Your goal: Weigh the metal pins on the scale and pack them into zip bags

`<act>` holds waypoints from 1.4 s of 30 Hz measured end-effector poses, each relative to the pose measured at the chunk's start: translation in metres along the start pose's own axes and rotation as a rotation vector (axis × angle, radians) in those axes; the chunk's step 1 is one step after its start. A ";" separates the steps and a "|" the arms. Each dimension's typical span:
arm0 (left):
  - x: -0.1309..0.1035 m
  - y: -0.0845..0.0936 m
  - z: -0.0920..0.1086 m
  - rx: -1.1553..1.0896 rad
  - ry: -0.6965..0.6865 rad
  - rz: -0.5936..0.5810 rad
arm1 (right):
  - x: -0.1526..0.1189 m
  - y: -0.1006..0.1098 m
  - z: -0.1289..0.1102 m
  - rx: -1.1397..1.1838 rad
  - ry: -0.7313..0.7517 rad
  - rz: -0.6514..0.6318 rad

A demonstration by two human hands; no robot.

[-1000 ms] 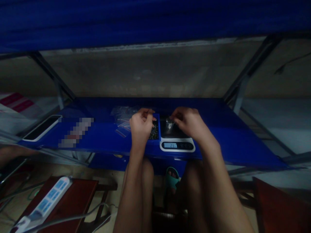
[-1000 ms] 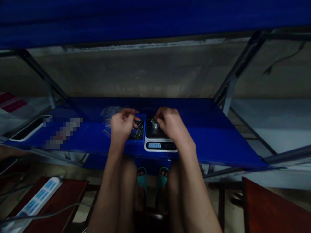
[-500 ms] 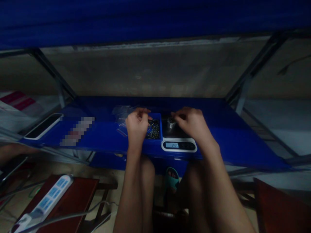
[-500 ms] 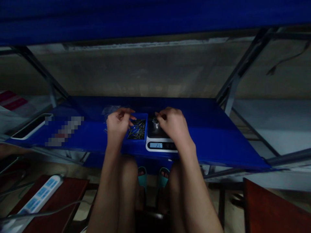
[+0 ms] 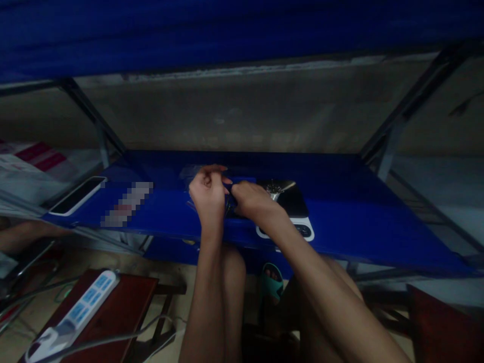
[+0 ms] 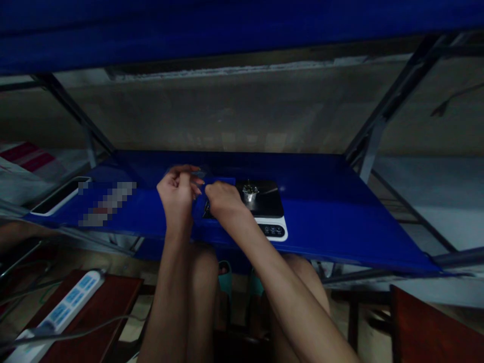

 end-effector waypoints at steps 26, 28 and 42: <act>0.006 0.001 -0.016 0.309 -0.063 -0.151 | 0.009 -0.003 0.045 0.910 -0.165 0.335; 0.005 -0.002 -0.018 0.352 -0.102 -0.232 | 0.011 -0.004 0.049 1.020 -0.189 0.346; -0.006 -0.017 -0.012 0.189 -0.011 -0.518 | -0.001 -0.003 0.056 1.360 -0.269 0.397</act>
Point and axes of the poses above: each hand's wrist, its own x-axis towards the middle knuckle, its own y-axis out of the back of the hand, z = x × y, the point moved 3 cm from there along x, towards the middle knuckle, and after that the axes turned 8 degrees about -x, right-handed, at the moved point
